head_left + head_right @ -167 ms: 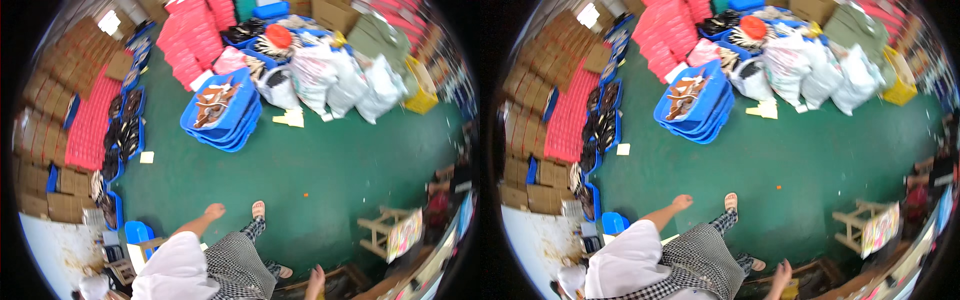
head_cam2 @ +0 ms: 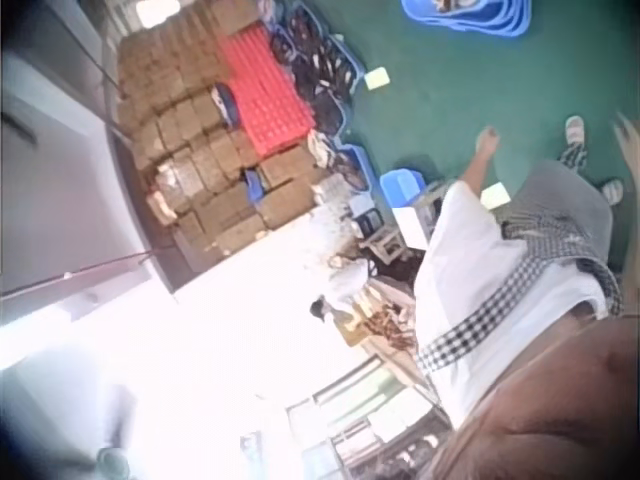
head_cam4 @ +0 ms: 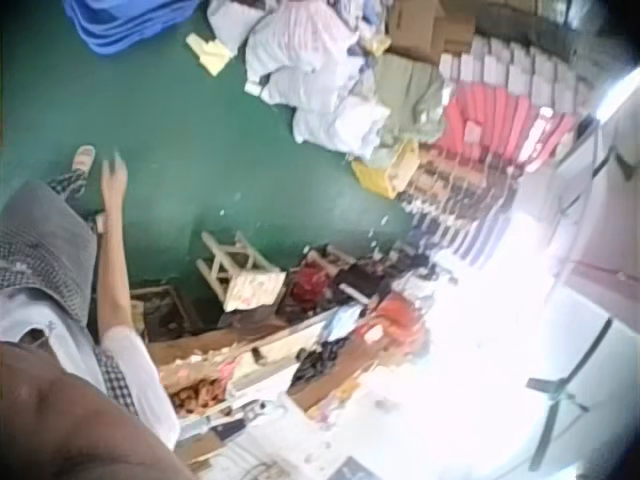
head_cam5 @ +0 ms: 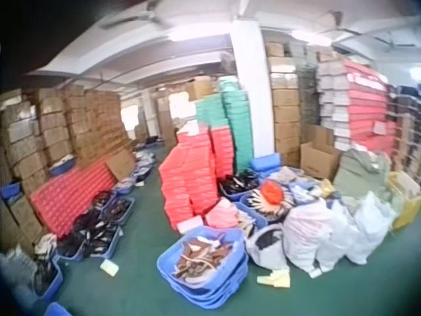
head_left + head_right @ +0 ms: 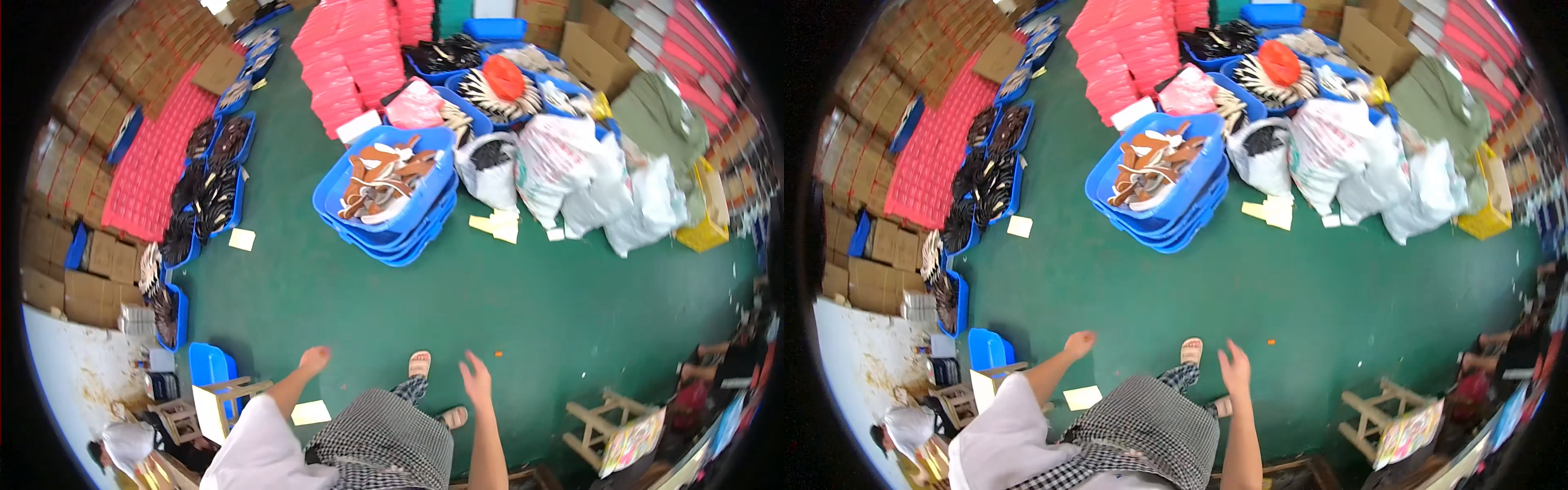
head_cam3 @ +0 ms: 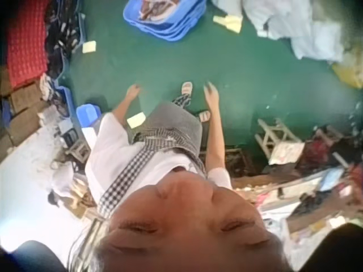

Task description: The person inserts white insoles into brown slip-on shoes using an orange tool to press them into place. They handle multiple shoes one at a time, placing finished pairs on the table.

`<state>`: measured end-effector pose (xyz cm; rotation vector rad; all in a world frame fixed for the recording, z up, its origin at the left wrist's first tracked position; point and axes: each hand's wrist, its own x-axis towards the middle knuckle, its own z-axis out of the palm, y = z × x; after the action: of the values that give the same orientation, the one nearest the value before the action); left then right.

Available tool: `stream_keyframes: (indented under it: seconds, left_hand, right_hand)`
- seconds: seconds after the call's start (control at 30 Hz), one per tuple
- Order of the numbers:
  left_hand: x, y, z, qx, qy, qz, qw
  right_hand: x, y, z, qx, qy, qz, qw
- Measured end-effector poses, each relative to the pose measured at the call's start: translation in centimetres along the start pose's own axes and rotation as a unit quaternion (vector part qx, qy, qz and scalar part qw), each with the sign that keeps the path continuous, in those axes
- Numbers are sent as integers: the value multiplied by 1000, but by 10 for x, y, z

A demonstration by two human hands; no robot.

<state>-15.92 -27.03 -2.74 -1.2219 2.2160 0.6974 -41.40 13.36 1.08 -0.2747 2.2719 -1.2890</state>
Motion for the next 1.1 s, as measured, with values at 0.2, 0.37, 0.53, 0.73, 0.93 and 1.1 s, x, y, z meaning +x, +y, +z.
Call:
stream_keyframes:
  seconds: [0.2, 0.37, 0.53, 0.73, 0.93, 1.1]
  left_hand:
    - [-92, -100, 62, -106, 36, -144, 983]
    - [-161, -55, 132, -285, -27, -216, 933]
    - [-195, 20, 155, -444, -123, -312, 831]
    - [-204, 167, 141, -483, 22, -413, 771]
    - [-117, 246, 103, -609, 185, -286, 716]
    - [-138, 257, 109, -657, 268, -286, 643]
  right_hand:
    - [284, -120, 149, 174, -108, 66, 977]
    - [477, -113, 210, 157, -115, 52, 980]
    - [583, -127, 248, 341, -76, 201, 915]
    - [445, -173, 222, 215, -371, 219, 877]
    - [253, -291, 281, 4, -597, 127, 792]
    - [118, -318, 285, -82, -721, 54, 686]
